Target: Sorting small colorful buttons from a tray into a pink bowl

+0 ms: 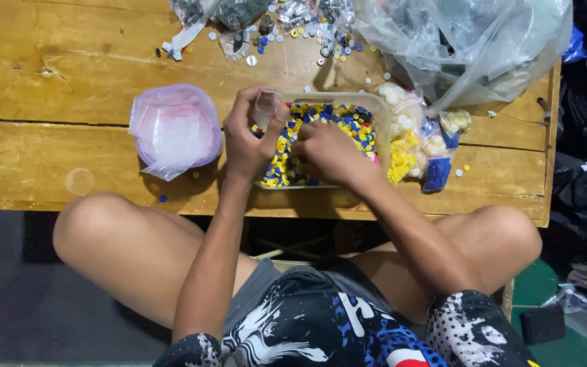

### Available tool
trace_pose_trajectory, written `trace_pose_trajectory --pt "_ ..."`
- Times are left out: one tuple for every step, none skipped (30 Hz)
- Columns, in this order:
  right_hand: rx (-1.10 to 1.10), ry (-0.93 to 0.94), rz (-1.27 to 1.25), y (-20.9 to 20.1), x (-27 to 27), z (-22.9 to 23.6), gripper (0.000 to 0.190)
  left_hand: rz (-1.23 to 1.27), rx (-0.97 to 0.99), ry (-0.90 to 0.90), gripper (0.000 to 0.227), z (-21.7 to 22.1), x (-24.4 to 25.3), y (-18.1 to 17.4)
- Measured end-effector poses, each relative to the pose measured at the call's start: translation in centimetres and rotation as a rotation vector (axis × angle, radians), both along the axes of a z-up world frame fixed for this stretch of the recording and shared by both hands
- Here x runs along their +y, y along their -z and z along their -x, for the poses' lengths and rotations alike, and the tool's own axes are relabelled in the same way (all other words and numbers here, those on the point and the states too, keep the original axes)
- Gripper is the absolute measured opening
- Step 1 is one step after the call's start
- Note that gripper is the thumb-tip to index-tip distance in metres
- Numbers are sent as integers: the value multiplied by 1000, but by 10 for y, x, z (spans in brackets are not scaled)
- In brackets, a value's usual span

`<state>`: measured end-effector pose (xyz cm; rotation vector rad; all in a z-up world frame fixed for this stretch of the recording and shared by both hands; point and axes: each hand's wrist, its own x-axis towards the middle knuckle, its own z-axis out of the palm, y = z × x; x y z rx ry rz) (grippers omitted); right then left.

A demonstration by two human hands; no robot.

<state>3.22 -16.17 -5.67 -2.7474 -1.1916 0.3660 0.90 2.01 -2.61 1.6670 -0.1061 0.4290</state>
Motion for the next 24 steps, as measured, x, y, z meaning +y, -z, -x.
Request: trace_pose_trajectory --pt "-3 -5 -2 6 0 1 24 -2 -3 -5 32 -1 0 1" --pt "-70 -20 9 13 1 2 25 -20 -6 5 35 -3 0 2" --pt "-134 -32 21 20 1 5 27 -35 -6 16 38 -2 0 4" --pt "-134 -36 21 11 -1 0 27 -35 -6 12 38 -4 2 7" --pt "-83 -29 -39 3 -6 -3 20 -74 -34 30 35 -4 2 10" --pt "-31 -22 -99 -6 -10 -6 15 -112 -63 47 33 -4 2 14" --pt "-36 -22 -99 -7 -16 -10 15 -112 -67 46 33 -5 1 14" --pt "76 22 -204 -8 -22 -15 12 -139 -69 67 35 -5 0 14" --pt "189 66 -310 -10 -28 -18 9 -166 -69 88 38 -4 0 14" --pt "186 65 -311 -37 -28 -17 9 -167 -72 87 38 -4 1 12" --pt "236 136 -400 -64 -30 -16 10 -215 -88 93 39 -4 1 10" --pt "286 206 -489 -92 -31 -15 12 -263 -105 98 40 -5 1 7" --pt "280 204 -489 -99 -34 -16 12 -264 -111 97 40 -6 0 6" --pt "279 255 -582 -106 -38 -18 10 -286 -116 128 38 -6 -1 6" --pt "287 312 -675 -112 -42 -16 9 -307 -111 163 37 -3 -2 5" --pt "289 315 -675 -112 -38 -16 9 -307 -109 165 37 0 -2 4" --pt "279 300 -721 -112 -36 -16 9 -336 -88 208 39 1 -3 3" --pt "269 284 -766 -113 -34 -15 10 -365 -68 251 41 2 -4 1" --pt "263 279 -769 -112 -30 -15 10 -368 -74 248 41 1 -4 3" --pt "205 232 -722 -110 -26 -14 9 -412 -71 254 43 0 -5 5" --pt "157 186 -673 -106 -21 -11 9 -455 -57 259 45 4 -4 9" --pt "161 183 -673 -100 -22 -12 9 -456 -53 256 45 4 -4 8" --pt "156 214 -721 -94 -25 -13 15 -438 -55 230 41 4 -5 8" --pt "151 245 -768 -88 -29 -14 21 -421 -56 204 37 4 -6 7"
